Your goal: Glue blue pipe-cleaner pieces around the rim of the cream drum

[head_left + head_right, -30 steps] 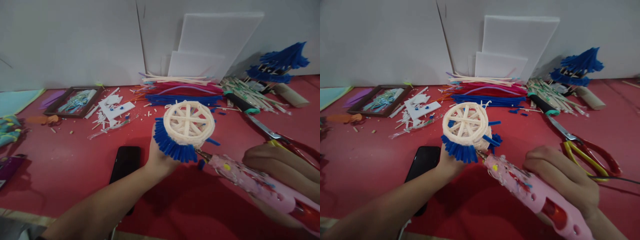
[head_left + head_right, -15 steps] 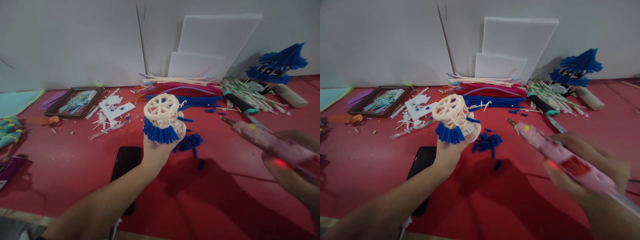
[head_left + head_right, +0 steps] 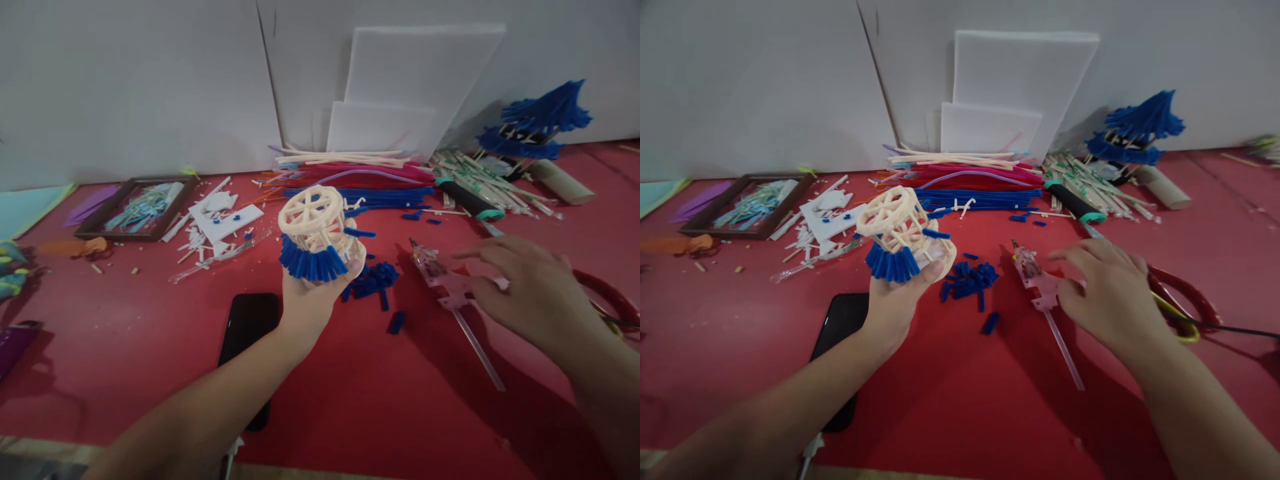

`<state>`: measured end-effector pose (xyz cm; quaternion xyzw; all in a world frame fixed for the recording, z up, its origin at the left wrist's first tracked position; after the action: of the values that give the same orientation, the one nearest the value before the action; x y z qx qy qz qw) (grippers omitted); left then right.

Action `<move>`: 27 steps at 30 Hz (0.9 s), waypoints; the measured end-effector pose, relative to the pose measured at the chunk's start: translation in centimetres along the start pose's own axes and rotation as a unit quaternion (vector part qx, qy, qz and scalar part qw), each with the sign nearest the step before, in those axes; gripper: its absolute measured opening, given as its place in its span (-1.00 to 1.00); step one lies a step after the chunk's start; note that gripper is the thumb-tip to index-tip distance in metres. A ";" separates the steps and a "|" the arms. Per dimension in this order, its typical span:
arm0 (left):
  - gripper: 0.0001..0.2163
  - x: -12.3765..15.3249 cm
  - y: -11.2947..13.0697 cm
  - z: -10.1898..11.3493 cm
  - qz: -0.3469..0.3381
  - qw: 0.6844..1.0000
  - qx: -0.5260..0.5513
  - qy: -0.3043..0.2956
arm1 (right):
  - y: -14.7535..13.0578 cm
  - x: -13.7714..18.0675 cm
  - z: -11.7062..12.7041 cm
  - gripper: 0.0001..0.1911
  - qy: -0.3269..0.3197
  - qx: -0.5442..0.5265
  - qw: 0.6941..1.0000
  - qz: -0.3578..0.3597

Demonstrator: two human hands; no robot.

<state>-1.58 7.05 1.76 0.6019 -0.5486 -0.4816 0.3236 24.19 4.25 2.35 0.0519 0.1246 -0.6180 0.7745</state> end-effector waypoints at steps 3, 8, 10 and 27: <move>-0.65 -0.1 0.0 -0.2 0.000 1.000 -0.003 -0.007 | -3.4 -0.4 0.2 -0.68 0.023 -0.017 0.998 0.048; -0.65 -0.2 0.2 -0.4 0.002 1.000 -0.013 -0.013 | -7.3 -1.1 -1.9 -0.62 -0.006 -0.013 0.995 0.095; -0.63 -0.2 0.3 -0.5 -0.001 1.000 -0.014 -0.016 | -7.8 -1.2 -2.5 -0.62 -0.018 -0.017 0.993 0.114; -0.63 0.0 0.2 -0.5 0.002 0.999 -0.038 -0.016 | -8.5 0.5 -0.8 -0.65 -0.064 -0.176 0.956 0.227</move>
<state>-1.22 6.99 2.09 0.5804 -0.5362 -0.5108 0.3388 15.97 2.01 2.09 -0.0983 0.1665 -0.3958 0.8978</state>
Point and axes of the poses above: each hand's wrist, its own x-axis away from the middle knuckle, its own z-axis out of the back of the hand, y = z × x, the point moved 6 cm from there along -x, towards the middle knuckle, and after that the axes turned 12 degrees about -y, right-handed, at the moved point
